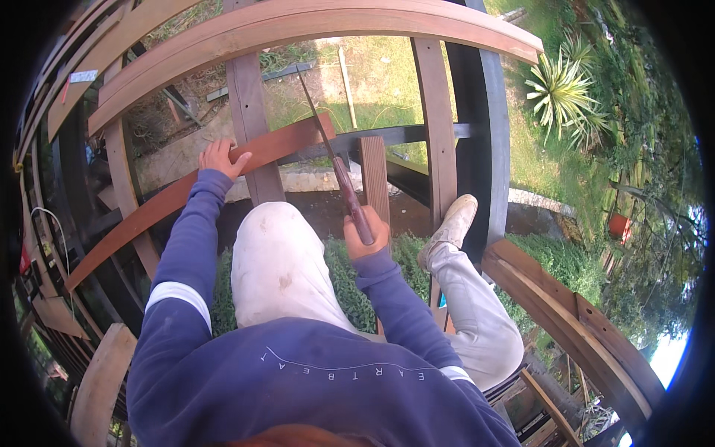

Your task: The person uses a hand saw to cut a curved wooden plank on a wooden structure. They then use a square ruler and a pencil to mark measurements on the wood.

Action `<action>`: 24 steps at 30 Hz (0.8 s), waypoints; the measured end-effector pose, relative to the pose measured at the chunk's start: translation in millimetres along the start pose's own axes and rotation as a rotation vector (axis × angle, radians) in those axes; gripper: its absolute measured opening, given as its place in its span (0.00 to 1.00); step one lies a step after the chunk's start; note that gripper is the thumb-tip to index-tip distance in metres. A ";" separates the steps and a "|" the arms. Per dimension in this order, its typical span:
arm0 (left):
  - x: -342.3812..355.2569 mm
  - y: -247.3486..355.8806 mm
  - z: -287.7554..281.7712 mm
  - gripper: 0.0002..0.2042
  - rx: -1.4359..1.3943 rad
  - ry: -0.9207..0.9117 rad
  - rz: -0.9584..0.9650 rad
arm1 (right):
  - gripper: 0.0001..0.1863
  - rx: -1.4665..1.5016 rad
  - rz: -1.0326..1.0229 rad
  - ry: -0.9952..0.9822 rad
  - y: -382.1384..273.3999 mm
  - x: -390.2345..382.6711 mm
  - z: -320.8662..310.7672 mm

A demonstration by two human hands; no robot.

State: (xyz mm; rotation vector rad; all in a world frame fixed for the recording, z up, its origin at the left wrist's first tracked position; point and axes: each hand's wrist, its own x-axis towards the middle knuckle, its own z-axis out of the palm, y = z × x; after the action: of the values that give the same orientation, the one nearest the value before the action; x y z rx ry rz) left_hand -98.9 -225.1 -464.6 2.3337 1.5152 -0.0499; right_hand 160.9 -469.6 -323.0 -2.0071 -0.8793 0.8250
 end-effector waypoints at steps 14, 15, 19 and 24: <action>-1.5 7.3 -25.1 0.43 0.094 -0.396 0.035 | 0.03 0.032 0.011 0.006 1.5 -18.4 -4.5; 1.2 10.8 -33.5 0.44 0.088 -0.486 0.009 | 0.02 0.039 0.017 0.006 -5.5 -17.5 -2.6; 7.7 6.9 -34.9 0.44 0.095 -0.513 0.019 | 0.04 0.048 0.041 0.022 -30.5 -9.4 -1.7; 9.5 3.4 -29.3 0.42 0.064 -0.531 0.034 | 0.03 -0.016 0.083 0.001 -54.5 -44.0 -33.9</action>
State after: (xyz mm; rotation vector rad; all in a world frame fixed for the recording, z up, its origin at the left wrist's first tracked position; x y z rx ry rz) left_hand -96.5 -208.9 -438.4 2.1534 1.2168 -0.6612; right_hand 147.2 -493.1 -250.1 -2.0692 -0.8090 0.8650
